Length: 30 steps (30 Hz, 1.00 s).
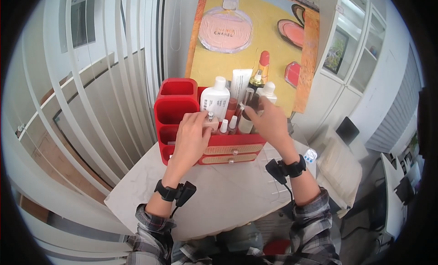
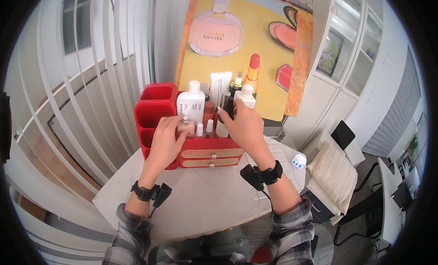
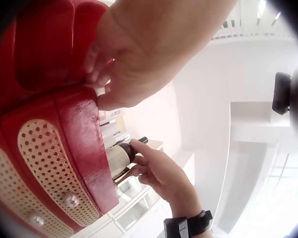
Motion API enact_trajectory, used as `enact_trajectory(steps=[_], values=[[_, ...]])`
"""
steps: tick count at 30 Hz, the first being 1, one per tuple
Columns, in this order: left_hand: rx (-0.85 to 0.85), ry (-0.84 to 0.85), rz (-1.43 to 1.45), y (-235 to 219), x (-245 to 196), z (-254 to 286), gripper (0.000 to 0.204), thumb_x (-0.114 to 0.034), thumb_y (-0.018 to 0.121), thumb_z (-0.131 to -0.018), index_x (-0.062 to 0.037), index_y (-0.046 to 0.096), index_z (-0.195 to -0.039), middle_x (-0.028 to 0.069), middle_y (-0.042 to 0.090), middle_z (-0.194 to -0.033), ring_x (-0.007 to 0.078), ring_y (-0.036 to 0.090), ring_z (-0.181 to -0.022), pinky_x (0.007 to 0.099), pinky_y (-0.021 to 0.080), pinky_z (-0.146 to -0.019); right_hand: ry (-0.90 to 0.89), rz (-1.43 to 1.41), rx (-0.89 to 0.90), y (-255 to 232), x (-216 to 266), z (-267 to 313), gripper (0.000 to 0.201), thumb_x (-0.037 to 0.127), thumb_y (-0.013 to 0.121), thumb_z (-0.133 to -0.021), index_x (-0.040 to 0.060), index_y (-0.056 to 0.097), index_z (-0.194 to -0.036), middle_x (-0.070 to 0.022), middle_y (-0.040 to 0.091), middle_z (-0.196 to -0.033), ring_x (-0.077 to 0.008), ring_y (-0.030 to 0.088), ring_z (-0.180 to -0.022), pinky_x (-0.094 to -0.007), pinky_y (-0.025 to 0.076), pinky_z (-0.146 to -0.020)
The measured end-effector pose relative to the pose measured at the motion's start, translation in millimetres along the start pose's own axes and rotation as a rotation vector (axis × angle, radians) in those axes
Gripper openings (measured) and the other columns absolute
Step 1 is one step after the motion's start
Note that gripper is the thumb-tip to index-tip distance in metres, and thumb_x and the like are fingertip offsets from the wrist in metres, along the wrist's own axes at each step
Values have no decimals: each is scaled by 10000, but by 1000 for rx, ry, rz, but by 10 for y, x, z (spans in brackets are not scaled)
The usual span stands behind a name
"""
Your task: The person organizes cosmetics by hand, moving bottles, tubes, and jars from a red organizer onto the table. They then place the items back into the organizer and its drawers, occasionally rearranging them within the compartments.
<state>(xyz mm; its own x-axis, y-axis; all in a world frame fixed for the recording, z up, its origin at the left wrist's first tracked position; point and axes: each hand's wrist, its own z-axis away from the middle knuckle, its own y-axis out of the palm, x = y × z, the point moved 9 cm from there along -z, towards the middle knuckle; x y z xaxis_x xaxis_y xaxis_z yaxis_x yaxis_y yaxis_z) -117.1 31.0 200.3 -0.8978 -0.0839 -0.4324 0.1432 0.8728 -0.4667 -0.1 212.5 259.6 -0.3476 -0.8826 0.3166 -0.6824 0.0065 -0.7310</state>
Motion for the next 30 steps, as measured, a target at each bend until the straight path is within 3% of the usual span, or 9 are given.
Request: enact_trajectory(steps=[10, 12, 18, 20, 30], values=[[6, -20, 41, 17, 56, 4, 359, 2, 713, -843, 49, 632, -1191, 206, 649, -1158, 379, 601, -1101, 437, 505, -965, 8, 57, 31, 25, 63, 36, 469, 378, 742, -879, -31, 626, -1076, -244, 717, -820, -431, 720, -818, -493, 571, -731], [3, -22, 49, -9, 50, 6, 356, 1, 714, -847, 46, 636, -1192, 209, 649, -1156, 381, 611, -1087, 435, 509, -956, 65, 33, 78, 63, 28, 33, 505, 388, 758, -870, -40, 615, -1098, -240, 724, -937, -416, 710, -874, -469, 559, -761], [49, -54, 76, 4, 105, 3, 365, -14, 729, -862, 20, 651, -1217, 211, 665, -1114, 384, 660, -1009, 417, 537, -904, 47, -20, 56, 105, 17, 39, 486, 343, 756, -877, -47, 589, -1115, -258, 715, -923, -440, 704, -862, -482, 559, -761], [28, -119, 104, -8, 148, -2, 380, -23, 744, -858, 3, 654, -1227, 204, 673, -1091, 367, 680, -974, 401, 554, -874, 28, -23, 37, 114, 0, 62, 502, 341, 754, -878, -52, 578, -1136, -262, 715, -928, -446, 703, -872, -487, 559, -766], [-141, -64, 187, -323, -24, -55, 389, -53, 781, -842, 0, 664, -1209, 181, 683, -1055, 307, 703, -908, 379, 572, -837, 42, -42, 68, 158, 3, 94, 599, 338, 748, -886, -75, 520, -1255, -287, 717, -992, -463, 704, -931, -484, 565, -800]])
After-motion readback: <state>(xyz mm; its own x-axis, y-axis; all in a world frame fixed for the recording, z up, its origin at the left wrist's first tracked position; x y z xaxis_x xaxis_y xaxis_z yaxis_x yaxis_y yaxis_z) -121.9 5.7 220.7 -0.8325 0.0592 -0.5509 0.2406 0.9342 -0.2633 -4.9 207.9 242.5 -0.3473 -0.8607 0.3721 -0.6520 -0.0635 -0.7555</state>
